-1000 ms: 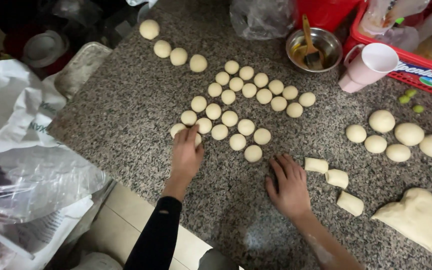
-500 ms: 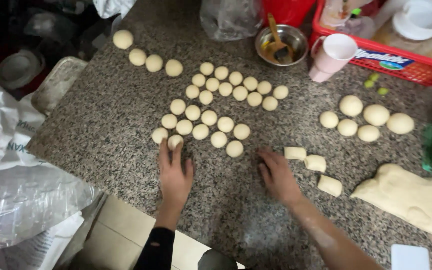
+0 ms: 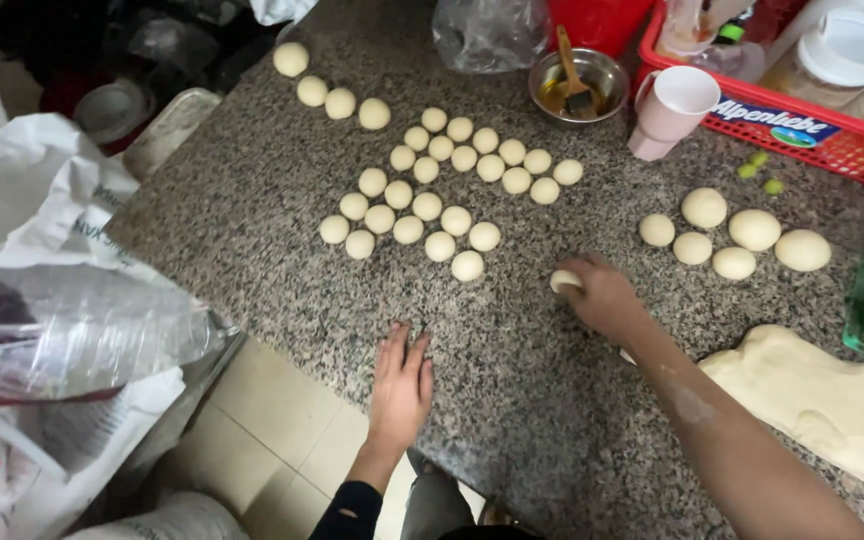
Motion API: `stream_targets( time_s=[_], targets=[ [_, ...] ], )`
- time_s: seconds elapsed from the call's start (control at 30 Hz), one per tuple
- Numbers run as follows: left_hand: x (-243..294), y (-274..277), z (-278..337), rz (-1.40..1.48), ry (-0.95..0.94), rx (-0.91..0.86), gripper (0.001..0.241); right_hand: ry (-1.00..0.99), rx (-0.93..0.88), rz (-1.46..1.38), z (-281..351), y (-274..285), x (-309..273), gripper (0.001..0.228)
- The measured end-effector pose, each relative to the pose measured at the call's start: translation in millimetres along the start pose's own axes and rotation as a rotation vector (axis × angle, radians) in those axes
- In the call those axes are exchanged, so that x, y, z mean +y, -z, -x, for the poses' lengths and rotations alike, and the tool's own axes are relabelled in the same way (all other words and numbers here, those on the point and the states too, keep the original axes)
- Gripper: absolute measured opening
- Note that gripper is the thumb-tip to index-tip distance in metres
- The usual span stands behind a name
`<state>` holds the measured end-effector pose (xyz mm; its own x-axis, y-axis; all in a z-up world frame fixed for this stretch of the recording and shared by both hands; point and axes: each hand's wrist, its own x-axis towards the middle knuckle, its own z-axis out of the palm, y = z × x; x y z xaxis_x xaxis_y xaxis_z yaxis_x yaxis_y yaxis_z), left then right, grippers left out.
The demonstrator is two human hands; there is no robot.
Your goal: Cutting dough into small portions, weighing them, and rolling them into balls.
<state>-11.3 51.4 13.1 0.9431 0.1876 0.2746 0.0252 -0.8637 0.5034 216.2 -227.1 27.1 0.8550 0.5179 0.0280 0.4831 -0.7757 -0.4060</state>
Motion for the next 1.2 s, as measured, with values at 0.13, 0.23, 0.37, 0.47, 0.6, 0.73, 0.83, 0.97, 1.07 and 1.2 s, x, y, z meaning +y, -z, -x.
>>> stream_targets(
  time_s=[0.13, 0.23, 0.37, 0.47, 0.6, 0.73, 0.83, 0.97, 1.07, 1.2],
  targets=[
    [11, 6, 6, 0.041, 0.044, -0.001, 0.04, -0.139, -0.227, -0.499, 13, 32, -76, 0.037],
    [19, 9, 9, 0.047, 0.107, 0.007, 0.041, -0.041, -0.37, -0.583, 32, 23, -113, 0.027],
    [32, 14, 0, 0.072, 0.182, -0.002, 0.043, 0.21, -0.26, -0.285, 50, -18, -110, 0.029],
    [46, 11, -22, 0.073, 0.166, 0.012, 0.038, 0.237, -0.003, -0.136, 55, -25, -96, 0.034],
    [69, -31, -42, 0.075, 0.061, -0.096, 0.029, 0.226, 0.102, -0.042, 65, -36, -60, 0.044],
    [77, -52, -28, -0.052, -0.127, -0.215, 0.024, 0.317, 0.145, 0.021, 73, -38, -52, 0.047],
    [72, -31, -20, -0.1, -0.22, -0.259, 0.023, 0.249, 0.116, -0.028, 74, -31, -57, 0.046],
    [35, -28, -49, -0.013, -0.035, -0.431, 0.029, 0.248, 0.103, -0.046, 72, -27, -59, 0.047],
    [40, -42, -66, -0.116, 0.199, -0.387, 0.035, 0.224, 0.095, -0.059, 72, -25, -61, 0.047],
    [44, -69, -23, -0.18, -0.024, -0.168, 0.036, 0.217, 0.06, -0.01, 70, -34, -56, 0.05]
  ],
)
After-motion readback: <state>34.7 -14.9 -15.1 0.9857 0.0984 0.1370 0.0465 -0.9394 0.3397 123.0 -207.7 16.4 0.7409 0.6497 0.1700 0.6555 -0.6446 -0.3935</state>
